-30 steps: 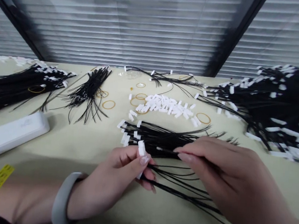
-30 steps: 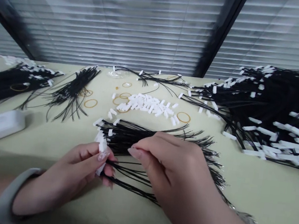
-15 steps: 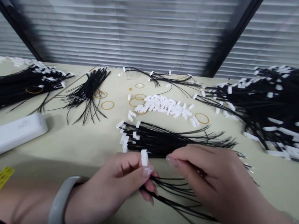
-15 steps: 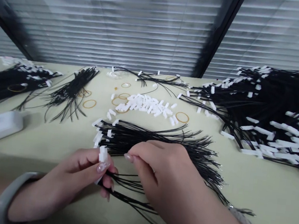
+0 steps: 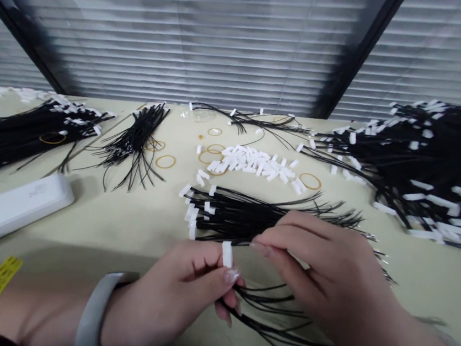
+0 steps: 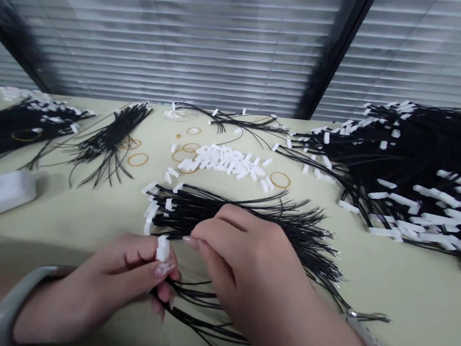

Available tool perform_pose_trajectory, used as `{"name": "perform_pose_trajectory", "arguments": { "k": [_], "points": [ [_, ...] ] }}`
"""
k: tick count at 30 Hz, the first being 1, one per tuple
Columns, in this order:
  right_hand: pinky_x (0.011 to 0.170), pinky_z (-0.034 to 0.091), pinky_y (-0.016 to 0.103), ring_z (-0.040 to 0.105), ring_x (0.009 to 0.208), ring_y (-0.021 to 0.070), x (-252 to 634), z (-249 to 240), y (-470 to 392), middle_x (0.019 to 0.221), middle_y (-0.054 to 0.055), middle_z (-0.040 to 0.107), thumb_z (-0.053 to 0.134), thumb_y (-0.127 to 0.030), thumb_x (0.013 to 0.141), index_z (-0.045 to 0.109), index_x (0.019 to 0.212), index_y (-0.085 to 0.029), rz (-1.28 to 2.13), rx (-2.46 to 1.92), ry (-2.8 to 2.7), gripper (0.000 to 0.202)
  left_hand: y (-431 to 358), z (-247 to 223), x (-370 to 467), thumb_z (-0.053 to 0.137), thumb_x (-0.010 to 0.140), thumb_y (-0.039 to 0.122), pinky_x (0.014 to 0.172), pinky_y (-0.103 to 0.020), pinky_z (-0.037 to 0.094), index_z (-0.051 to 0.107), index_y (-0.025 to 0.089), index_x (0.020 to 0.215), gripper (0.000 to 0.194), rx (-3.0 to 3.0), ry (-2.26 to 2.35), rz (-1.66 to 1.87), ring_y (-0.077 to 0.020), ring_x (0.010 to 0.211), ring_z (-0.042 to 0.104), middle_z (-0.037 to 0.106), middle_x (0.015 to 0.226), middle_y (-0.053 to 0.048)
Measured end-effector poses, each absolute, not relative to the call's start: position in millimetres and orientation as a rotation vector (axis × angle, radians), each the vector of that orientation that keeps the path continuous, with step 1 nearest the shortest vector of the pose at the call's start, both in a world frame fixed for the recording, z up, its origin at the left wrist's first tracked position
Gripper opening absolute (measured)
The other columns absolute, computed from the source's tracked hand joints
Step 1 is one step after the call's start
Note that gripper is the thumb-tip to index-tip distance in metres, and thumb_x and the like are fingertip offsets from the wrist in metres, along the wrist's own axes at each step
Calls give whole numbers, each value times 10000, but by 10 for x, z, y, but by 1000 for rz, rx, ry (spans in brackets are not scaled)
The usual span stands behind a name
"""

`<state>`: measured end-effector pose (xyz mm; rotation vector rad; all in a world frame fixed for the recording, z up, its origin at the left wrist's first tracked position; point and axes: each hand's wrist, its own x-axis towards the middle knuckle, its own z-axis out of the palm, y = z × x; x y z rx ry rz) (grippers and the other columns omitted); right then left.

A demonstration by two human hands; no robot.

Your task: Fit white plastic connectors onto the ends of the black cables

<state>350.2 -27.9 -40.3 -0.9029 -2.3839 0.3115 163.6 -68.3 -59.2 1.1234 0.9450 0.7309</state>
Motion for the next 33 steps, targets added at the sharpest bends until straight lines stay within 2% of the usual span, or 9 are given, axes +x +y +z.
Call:
{"name": "perform_pose_trajectory", "arguments": {
  "k": [5, 13, 17, 19, 20, 22, 24, 30, 33],
  "points": [
    [556, 348, 214, 494, 621, 89, 3450, -436, -297, 687, 9, 561, 397, -88, 827, 629, 762, -165, 328, -934, -2432, 253, -676, -606, 1644, 499, 831, 274, 549, -193, 466, 553, 130, 682, 213, 1136, 977, 702, -89, 566, 529, 551, 632, -4],
    [562, 352, 214, 472, 611, 93, 3418, -491, -276, 672, 5, 533, 401, -65, 798, 587, 720, -164, 319, -927, -2459, 224, -675, -615, 1655, 526, 807, 318, 528, -200, 453, 560, 135, 676, 228, 1124, 1008, 674, -90, 528, 529, 539, 597, 7],
    [671, 398, 240, 509, 754, 126, 3492, -389, -286, 815, 39, 563, 481, -117, 803, 603, 834, -178, 80, -889, -2289, 139, -651, -620, 1657, 567, 785, 334, 568, -239, 481, 570, 124, 722, 219, 1027, 1015, 774, -108, 563, 557, 566, 626, -1],
    [663, 391, 244, 500, 749, 127, 3552, -315, -306, 810, 46, 551, 529, -132, 778, 592, 808, -171, 3, -879, -2202, 80, -634, -624, 1655, 586, 778, 314, 591, -244, 484, 583, 112, 745, 204, 989, 1022, 827, -112, 581, 572, 587, 635, -9],
    [618, 376, 241, 487, 694, 116, 3580, -286, -316, 752, 33, 540, 537, -140, 772, 577, 752, -169, 39, -885, -2239, 54, -627, -627, 1653, 589, 779, 307, 598, -240, 481, 589, 109, 753, 199, 981, 1023, 853, -111, 584, 578, 595, 637, -11],
    [531, 317, 238, 437, 577, 91, 3619, -261, -327, 617, -4, 497, 513, -166, 789, 521, 637, -169, 208, -907, -2431, 152, -614, -636, 1650, 588, 785, 303, 607, -236, 475, 598, 111, 766, 194, 965, 1022, 905, -110, 588, 589, 606, 641, -9],
    [517, 276, 246, 410, 538, 85, 3633, -281, -323, 562, -21, 475, 468, -183, 819, 494, 596, -169, 336, -975, -2620, 226, -608, -645, 1648, 590, 787, 314, 615, -239, 472, 603, 119, 786, 195, 931, 1019, 948, -111, 590, 601, 615, 650, -4],
    [558, 271, 249, 444, 580, 83, 3627, -370, -285, 632, -32, 539, 420, -197, 856, 556, 705, -189, 464, -1093, -2707, 204, -606, -641, 1649, 650, 729, 351, 612, -235, 478, 617, 124, 781, 236, 874, 1023, 964, -117, 599, 615, 644, 661, -11],
    [539, 261, 234, 410, 537, 62, 3615, -364, -288, 584, -45, 517, 424, -175, 852, 548, 666, -180, 537, -1042, -2715, 224, -610, -647, 1641, 633, 747, 347, 603, -213, 478, 630, 131, 785, 219, 922, 1035, 980, -103, 597, 611, 645, 665, 0]
  ]
}}
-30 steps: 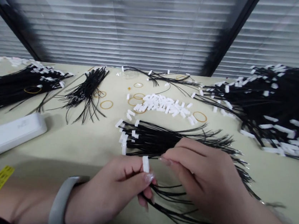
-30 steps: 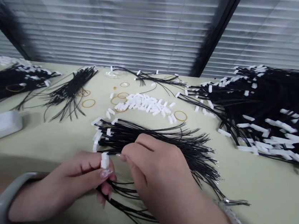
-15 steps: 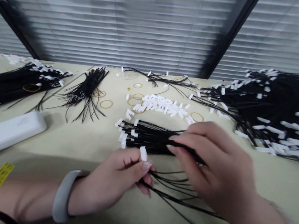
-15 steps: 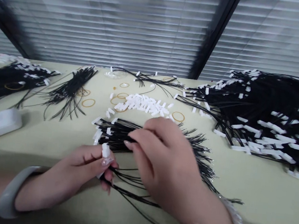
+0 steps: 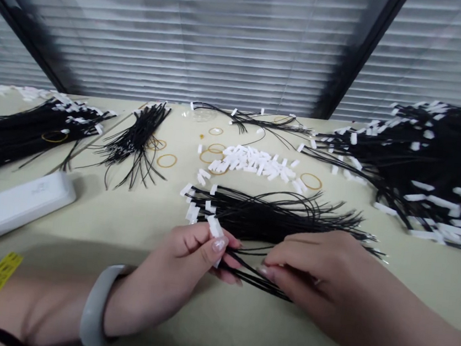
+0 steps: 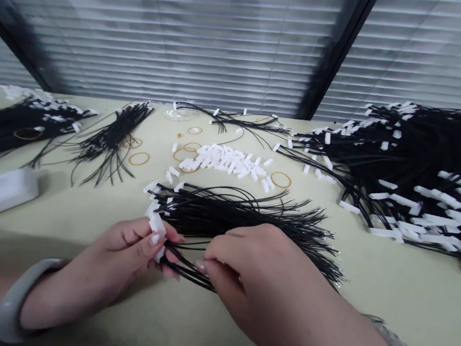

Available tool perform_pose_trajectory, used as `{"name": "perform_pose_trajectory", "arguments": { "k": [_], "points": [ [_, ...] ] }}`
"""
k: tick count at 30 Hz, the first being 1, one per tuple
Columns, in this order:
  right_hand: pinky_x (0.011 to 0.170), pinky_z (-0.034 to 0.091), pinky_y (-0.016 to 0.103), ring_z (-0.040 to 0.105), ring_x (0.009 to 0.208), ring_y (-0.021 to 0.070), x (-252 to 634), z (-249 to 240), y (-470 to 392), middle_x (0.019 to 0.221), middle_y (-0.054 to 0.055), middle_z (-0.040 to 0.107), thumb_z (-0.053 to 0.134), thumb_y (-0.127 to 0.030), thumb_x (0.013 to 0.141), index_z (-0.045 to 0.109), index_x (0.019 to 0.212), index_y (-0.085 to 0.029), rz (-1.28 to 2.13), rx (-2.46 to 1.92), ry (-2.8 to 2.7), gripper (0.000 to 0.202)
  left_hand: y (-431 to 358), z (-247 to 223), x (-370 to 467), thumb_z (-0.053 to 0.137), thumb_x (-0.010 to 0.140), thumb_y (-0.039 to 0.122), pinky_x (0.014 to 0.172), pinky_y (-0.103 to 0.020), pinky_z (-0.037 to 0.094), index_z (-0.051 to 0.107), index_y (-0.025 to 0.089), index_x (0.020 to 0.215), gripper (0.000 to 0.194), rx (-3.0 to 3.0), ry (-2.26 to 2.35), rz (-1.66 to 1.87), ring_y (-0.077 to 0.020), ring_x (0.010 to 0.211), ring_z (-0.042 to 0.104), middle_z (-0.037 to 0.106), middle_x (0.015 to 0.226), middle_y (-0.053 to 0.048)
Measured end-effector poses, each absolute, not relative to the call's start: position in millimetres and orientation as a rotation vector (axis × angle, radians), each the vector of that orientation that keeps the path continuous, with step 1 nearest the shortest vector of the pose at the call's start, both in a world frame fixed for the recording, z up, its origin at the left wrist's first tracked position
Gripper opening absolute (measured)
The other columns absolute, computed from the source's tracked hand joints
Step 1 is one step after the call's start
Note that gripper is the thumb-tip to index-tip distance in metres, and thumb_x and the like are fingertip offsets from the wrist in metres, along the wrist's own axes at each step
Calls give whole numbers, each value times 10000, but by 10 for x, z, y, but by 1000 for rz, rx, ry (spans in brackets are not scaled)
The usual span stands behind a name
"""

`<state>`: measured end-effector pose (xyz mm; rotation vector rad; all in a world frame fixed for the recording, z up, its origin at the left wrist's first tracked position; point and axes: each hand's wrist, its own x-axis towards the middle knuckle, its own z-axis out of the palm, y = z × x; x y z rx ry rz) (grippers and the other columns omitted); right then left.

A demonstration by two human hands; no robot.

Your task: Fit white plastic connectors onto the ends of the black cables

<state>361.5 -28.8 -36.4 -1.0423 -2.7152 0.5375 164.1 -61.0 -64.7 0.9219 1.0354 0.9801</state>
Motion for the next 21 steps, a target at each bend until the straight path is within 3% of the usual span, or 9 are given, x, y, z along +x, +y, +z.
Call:
{"name": "perform_pose_trajectory", "arguments": {
  "k": [5, 11, 21],
  "points": [
    [478, 220, 220, 308, 464, 47, 3563, -357, -309, 513, -68, 464, 437, -224, 860, 528, 631, -181, 687, -1046, -2707, 250, -615, -664, 1636, 602, 779, 338, 596, -175, 474, 645, 146, 794, 198, 983, 1038, 976, -80, 605, 606, 641, 670, 17],
    [516, 257, 201, 410, 514, 32, 3545, -352, -340, 576, -96, 531, 453, -273, 871, 553, 697, -223, 800, -1011, -2598, 207, -623, -661, 1634, 604, 777, 348, 592, -166, 476, 646, 158, 800, 196, 979, 1027, 970, -77, 605, 610, 651, 665, 23],
    [502, 231, 231, 389, 497, 52, 3507, -374, -360, 559, -88, 492, 403, -234, 892, 477, 641, -198, 687, -1011, -2656, 264, -624, -656, 1639, 633, 738, 383, 601, -180, 497, 650, 152, 790, 238, 1013, 1060, 957, -88, 620, 612, 664, 675, 8]
  ]
}}
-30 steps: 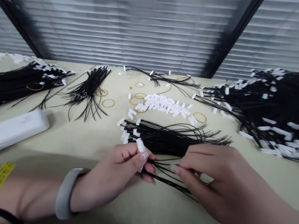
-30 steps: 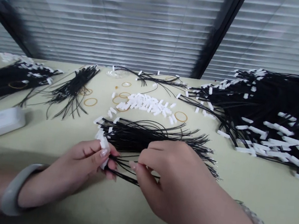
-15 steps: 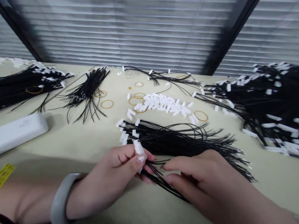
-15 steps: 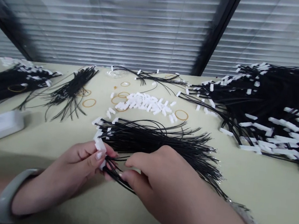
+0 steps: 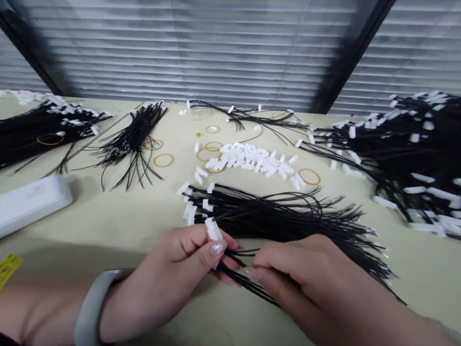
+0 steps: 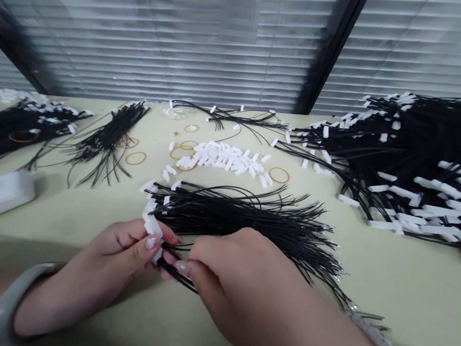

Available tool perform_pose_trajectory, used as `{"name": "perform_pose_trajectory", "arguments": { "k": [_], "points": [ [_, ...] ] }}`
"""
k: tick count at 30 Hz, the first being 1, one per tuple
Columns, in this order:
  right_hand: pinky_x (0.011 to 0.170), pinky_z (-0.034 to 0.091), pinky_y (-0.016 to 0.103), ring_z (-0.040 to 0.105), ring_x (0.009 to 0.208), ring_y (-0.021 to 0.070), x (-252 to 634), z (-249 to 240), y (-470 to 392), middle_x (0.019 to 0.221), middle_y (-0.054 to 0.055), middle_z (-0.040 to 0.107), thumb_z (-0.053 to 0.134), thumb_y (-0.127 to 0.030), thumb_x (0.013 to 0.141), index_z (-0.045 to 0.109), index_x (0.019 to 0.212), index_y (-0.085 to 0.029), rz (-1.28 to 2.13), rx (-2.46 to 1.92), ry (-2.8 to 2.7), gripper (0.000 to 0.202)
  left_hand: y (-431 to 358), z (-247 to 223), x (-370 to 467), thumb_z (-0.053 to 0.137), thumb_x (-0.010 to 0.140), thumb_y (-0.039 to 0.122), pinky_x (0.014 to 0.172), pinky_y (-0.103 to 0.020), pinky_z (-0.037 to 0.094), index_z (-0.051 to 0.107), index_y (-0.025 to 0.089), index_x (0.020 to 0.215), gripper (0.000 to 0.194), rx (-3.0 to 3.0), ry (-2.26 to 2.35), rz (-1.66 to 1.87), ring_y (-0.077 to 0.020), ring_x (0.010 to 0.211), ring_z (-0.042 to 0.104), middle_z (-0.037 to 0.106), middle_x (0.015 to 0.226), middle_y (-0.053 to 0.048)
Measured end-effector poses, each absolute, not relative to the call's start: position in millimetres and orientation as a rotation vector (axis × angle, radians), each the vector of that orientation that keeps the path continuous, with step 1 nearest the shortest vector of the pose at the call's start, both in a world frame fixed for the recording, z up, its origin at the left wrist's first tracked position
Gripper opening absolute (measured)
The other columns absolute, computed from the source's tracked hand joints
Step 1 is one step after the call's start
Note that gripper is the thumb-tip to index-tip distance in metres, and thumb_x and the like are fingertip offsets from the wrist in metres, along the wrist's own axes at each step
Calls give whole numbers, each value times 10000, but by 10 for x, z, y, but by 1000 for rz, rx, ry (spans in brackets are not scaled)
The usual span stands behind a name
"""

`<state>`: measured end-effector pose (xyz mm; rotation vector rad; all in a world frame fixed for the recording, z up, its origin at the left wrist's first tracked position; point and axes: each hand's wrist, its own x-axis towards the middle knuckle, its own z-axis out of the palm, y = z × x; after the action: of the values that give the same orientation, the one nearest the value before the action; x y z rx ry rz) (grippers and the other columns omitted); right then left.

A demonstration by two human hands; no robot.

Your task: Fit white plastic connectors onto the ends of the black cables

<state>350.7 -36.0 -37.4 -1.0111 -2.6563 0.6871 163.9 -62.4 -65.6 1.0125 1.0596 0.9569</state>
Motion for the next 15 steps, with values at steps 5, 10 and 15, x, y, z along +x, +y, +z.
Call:
{"name": "perform_pose_trajectory", "arguments": {
  "k": [5, 10, 15],
  "points": [
    [490, 195, 257, 367, 485, 85, 3534, -424, -380, 570, -63, 468, 405, -148, 852, 431, 655, -199, 463, -1040, -2747, 205, -613, -611, 1657, 660, 704, 398, 604, -183, 506, 649, 142, 777, 267, 965, 1069, 954, -94, 632, 615, 672, 682, -5],
    [477, 172, 263, 338, 460, 102, 3550, -449, -389, 546, -62, 440, 433, -63, 785, 414, 667, -209, 381, -1148, -2759, 189, -617, -618, 1664, 654, 714, 383, 605, -190, 501, 640, 125, 775, 266, 969, 1087, 932, -103, 643, 609, 666, 676, -21],
    [516, 209, 278, 380, 505, 123, 3616, -472, -346, 587, -39, 457, 424, -69, 801, 440, 696, -209, 91, -996, -2770, 176, -619, -603, 1674, 634, 742, 345, 603, -189, 493, 625, 124, 781, 224, 958, 1124, 923, -94, 613, 599, 658, 663, -14]
  ]
}}
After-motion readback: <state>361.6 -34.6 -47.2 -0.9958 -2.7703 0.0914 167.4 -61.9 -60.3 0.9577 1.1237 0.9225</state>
